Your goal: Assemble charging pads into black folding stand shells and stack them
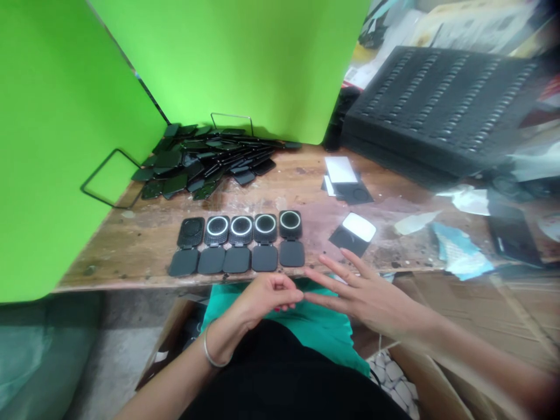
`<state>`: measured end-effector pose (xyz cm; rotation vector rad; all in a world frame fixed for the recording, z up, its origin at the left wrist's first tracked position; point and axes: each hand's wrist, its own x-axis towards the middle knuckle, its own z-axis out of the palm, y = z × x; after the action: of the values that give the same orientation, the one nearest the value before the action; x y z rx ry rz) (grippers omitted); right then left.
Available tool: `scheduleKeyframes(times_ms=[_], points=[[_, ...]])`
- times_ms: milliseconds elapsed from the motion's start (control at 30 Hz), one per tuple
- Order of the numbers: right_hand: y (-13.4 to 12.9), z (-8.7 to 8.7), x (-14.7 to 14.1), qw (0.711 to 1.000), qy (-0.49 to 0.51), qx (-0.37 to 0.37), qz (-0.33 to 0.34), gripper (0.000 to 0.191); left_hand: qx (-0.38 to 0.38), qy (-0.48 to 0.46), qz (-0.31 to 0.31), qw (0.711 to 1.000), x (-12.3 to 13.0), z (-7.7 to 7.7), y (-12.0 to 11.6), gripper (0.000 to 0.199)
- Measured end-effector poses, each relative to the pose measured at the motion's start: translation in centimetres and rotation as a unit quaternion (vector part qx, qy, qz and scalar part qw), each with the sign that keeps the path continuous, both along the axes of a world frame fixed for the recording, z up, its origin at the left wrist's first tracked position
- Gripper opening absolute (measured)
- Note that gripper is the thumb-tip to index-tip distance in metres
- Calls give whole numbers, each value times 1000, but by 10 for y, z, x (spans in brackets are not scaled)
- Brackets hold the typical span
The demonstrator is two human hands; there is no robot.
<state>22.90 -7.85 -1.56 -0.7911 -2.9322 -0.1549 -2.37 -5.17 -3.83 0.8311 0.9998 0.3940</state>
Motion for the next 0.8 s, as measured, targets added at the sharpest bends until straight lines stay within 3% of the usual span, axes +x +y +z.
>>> scheduleKeyframes(times_ms=[200,433,600,800], points=[[-2,2,7,1000,-1,11,-3,61,7,15,86,996,-5,4,9,41],[-1,5,0,999,-16,37,18,49,13,-45,62,997,7,4,5,33],[1,2,-2,998,-33,27,36,44,-2,-34,31,999,6,-3,1,37],[5,4,-2,996,-59,13,72,23,-39,-33,31,998,7,-4,1,37]])
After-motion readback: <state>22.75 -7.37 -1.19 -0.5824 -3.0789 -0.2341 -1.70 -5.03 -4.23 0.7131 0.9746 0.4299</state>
